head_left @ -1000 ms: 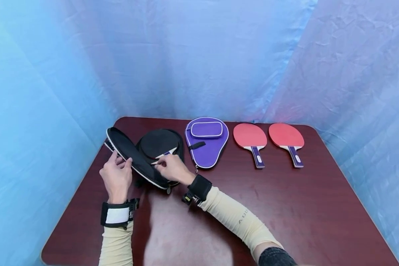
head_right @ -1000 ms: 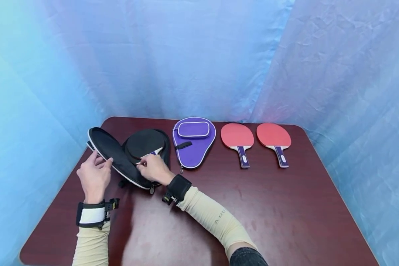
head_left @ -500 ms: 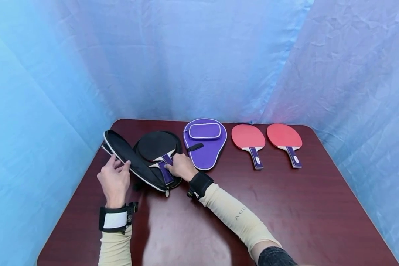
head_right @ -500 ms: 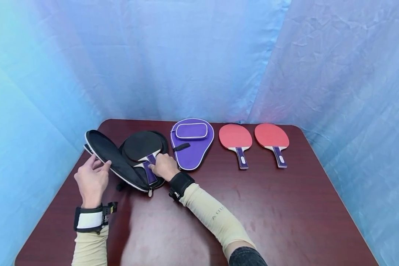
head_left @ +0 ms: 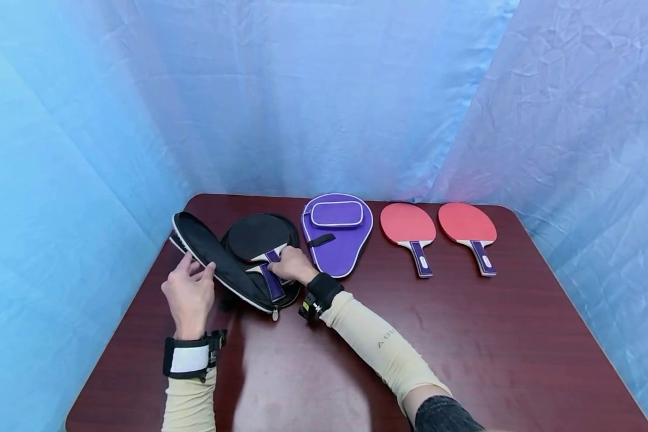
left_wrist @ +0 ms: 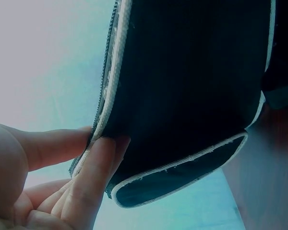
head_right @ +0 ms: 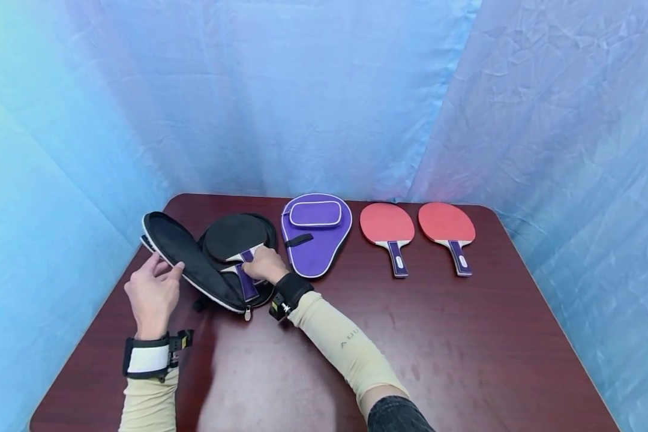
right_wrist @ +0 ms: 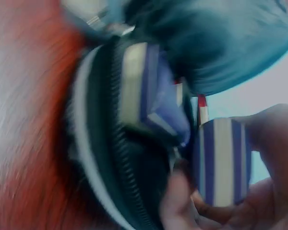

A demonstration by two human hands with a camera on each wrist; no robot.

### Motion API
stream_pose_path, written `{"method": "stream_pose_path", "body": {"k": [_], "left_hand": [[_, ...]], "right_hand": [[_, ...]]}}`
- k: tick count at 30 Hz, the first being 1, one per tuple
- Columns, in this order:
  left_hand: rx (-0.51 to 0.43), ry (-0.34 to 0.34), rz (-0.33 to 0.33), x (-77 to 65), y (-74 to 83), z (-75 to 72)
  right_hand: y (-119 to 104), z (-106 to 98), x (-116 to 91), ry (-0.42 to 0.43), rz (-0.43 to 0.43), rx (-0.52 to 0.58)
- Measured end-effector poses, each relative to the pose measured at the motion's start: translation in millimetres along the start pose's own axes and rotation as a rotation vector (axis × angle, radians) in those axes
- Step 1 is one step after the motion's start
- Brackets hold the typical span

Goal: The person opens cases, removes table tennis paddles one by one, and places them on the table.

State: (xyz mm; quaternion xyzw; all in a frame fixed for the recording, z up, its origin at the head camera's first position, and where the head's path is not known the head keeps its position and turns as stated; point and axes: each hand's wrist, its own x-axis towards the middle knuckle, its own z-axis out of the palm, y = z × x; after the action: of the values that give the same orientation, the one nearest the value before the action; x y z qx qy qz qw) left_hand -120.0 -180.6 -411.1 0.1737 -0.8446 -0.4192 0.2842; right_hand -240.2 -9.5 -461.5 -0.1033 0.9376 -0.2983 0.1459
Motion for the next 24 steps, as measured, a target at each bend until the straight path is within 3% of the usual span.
{"method": "stream_pose_path", "body": {"k": [5,7,10,24], "left_hand": [[-0.003,0.002,0.006,0.2,0.8,0.2],[-0.005,0.001,0.008,0.2,1.0,0.3],[-0.009,-0.004,0.006,-0.3,1.0,0.7],[0.001,-0.001,-0.013,-1.4,1.2,0.8]], "right_hand": [[9,-4,1,-0.3,0.078,0.666],[11,-4,1,-0.403,0.133,0.858],[14,-4,1,-0.436,0.141,0.904],[20,-2,-8,-0.354,0.109,0.882]]}}
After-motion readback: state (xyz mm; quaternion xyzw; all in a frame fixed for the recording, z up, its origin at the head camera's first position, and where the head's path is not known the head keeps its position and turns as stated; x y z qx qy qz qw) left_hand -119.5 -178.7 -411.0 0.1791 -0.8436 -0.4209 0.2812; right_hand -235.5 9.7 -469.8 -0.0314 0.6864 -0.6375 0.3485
